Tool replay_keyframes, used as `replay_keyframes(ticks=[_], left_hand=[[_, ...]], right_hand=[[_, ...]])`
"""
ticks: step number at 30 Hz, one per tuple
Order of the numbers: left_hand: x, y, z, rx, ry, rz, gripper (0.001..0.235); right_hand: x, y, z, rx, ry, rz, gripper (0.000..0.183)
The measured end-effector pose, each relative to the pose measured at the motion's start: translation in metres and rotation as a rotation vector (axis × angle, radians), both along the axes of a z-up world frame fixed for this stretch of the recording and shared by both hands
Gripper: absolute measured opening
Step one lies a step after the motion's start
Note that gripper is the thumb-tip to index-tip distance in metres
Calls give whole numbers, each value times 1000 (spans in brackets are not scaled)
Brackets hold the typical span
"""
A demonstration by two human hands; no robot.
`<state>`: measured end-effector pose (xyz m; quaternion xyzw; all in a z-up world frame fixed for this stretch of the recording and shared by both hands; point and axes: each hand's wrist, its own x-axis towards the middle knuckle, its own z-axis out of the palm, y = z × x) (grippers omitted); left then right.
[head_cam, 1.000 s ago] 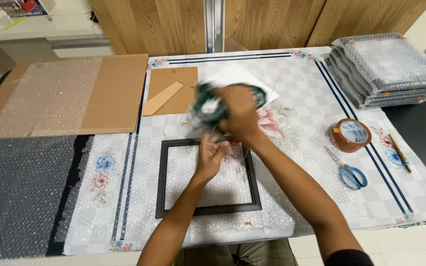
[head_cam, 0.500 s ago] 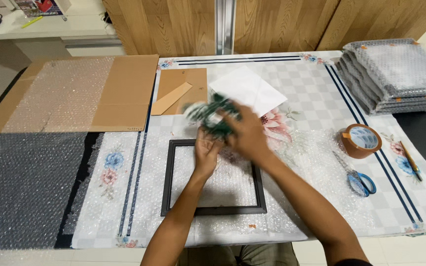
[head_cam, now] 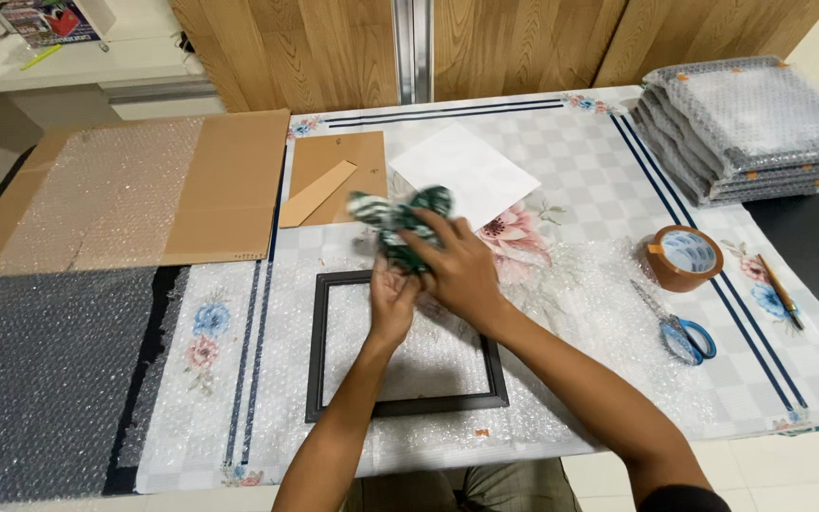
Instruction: The person cleans the glass of a picture frame using a cloth, places a piece of artwork inside, secures the backing, and wraps the completed frame in bubble wrap and tape.
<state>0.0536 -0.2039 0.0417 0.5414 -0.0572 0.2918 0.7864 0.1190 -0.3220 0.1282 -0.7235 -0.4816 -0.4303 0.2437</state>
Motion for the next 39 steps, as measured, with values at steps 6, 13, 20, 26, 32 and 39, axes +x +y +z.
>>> replay_keyframes(ticks=[6,13,20,26,32,39], left_hand=[[-11,-3,18,3,5,65,54],[-21,-26,41,-62,-29,-150,49],[-19,-44,23,-50,-39,-262,46],[-26,-37,27,138,-110,-31,25],[-20,-42,25,-133,-90,-265,56],[-18,-23,24,11,-58,-50,40]], right_hand=[[22,-27,-63,4,158,-9,40],[87,-21,30,58,184,-357,43],[66,44,30,137,182,-178,51],[38,35,-10,-41,57,281,51],[65,13,58,177,180,-165,45],[71,-20,-38,88,98,115,38]])
